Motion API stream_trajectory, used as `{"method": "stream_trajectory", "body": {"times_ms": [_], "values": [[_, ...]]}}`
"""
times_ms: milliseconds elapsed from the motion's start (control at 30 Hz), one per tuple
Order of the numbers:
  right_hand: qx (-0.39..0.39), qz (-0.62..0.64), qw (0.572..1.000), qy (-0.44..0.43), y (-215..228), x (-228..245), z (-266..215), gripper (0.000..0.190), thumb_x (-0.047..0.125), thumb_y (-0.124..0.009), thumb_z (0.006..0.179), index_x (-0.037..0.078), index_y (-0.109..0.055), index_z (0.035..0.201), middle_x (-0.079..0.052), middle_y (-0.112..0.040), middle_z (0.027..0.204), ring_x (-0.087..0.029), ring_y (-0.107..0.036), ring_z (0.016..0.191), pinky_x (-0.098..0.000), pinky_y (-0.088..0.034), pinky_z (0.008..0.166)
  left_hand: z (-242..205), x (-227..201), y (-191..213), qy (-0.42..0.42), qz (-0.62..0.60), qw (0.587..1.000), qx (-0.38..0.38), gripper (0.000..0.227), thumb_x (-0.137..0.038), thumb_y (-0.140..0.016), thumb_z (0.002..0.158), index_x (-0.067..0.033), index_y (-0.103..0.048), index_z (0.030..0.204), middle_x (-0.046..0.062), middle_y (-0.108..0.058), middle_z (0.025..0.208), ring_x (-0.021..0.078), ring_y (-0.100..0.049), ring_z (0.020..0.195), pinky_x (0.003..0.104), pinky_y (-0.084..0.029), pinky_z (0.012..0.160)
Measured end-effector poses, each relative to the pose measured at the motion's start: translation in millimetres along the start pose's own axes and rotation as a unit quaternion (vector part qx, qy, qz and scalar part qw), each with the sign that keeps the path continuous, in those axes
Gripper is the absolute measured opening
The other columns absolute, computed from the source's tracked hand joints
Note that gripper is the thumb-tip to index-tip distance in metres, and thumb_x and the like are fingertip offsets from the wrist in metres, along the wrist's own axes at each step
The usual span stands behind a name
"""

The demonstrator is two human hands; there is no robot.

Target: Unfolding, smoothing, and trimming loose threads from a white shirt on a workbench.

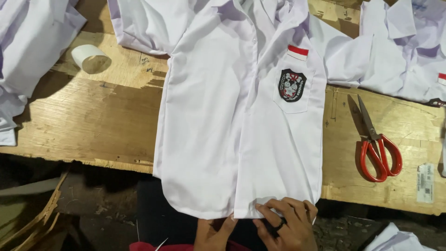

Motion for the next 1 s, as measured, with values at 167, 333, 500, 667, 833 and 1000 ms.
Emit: {"method": "stream_trajectory", "body": {"times_ms": [167, 333, 500, 667, 833, 1000], "values": [[0.000, 0.005, 1.000, 0.009, 3, -4, 1, 0.028, 0.048, -0.065, 0.093, 0.029, -0.074, 0.112, 0.009, -0.070, 0.105, -0.015, -0.065, 0.095, -0.0389, -0.034, 0.089, 37, 38, 78, -0.016, 0.192, 0.980, 0.044, 0.081, -0.026, -0.085, 0.066, -0.0050, -0.062, 0.141, 0.014, -0.066, 0.143, 0.0241, -0.064, 0.134, 0.038, -0.049, 0.111], [-0.042, 0.025, 0.997, -0.057, 24, -9, 5, 0.024, 0.036, -0.065, 0.093, 0.020, -0.076, 0.106, 0.002, -0.073, 0.102, -0.023, -0.065, 0.099, -0.0400, -0.040, 0.092, 59, -8, 85, -0.135, -0.102, 0.976, 0.135, 0.069, -0.025, -0.083, 0.079, 0.0128, -0.058, 0.131, 0.023, -0.075, 0.102, 0.0286, -0.067, 0.082, 0.037, -0.051, 0.067], [-0.073, 0.016, 0.943, -0.325, 42, -70, -36, 0.020, 0.004, -0.066, 0.100, 0.005, -0.077, 0.117, -0.015, -0.069, 0.110, -0.022, -0.064, 0.084, -0.0315, -0.053, 0.079, 69, -41, 130, -0.104, -0.040, 0.991, -0.078, 0.016, -0.004, -0.066, 0.095, 0.0101, -0.067, 0.101, 0.028, -0.068, 0.078, 0.0403, -0.070, 0.071, 0.059, -0.066, 0.063], [-0.105, 0.123, 0.864, -0.478, 20, -117, -104, 0.009, 0.010, -0.063, 0.110, 0.003, -0.067, 0.114, -0.010, -0.065, 0.095, -0.016, -0.056, 0.078, -0.0256, -0.043, 0.072, 62, -91, 117, -0.230, 0.159, 0.958, -0.060, 0.031, -0.008, -0.079, 0.081, -0.0021, -0.058, 0.104, 0.015, -0.058, 0.114, 0.0261, -0.064, 0.104, 0.040, -0.065, 0.082], [-0.039, 0.081, 0.826, -0.557, 8, -113, -101, 0.041, 0.035, -0.065, 0.100, 0.006, -0.074, 0.128, -0.013, -0.074, 0.110, -0.024, -0.068, 0.100, -0.0326, -0.051, 0.089, 48, -128, 62, -0.217, 0.279, 0.935, -0.009, 0.039, -0.016, -0.085, 0.075, -0.0101, -0.059, 0.104, 0.010, -0.067, 0.133, 0.0198, -0.065, 0.121, 0.032, -0.053, 0.091], [-0.148, 0.207, 0.780, -0.572, -10, -117, -131, 0.011, 0.011, -0.069, 0.098, 0.002, -0.074, 0.101, -0.008, -0.056, 0.062, -0.013, -0.046, 0.051, -0.0238, -0.038, 0.048, 35, -137, 63, -0.267, 0.311, 0.912, 0.006, 0.018, -0.016, -0.069, 0.093, -0.0014, -0.067, 0.084, 0.010, -0.079, 0.108, 0.0117, -0.068, 0.087, 0.024, -0.052, 0.073]]}}
Point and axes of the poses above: each hand's wrist, its own z-axis towards the middle knuckle, its own y-axis out of the back of the hand, x = y × z, the point moved 5 cm from there along z, towards the middle knuckle
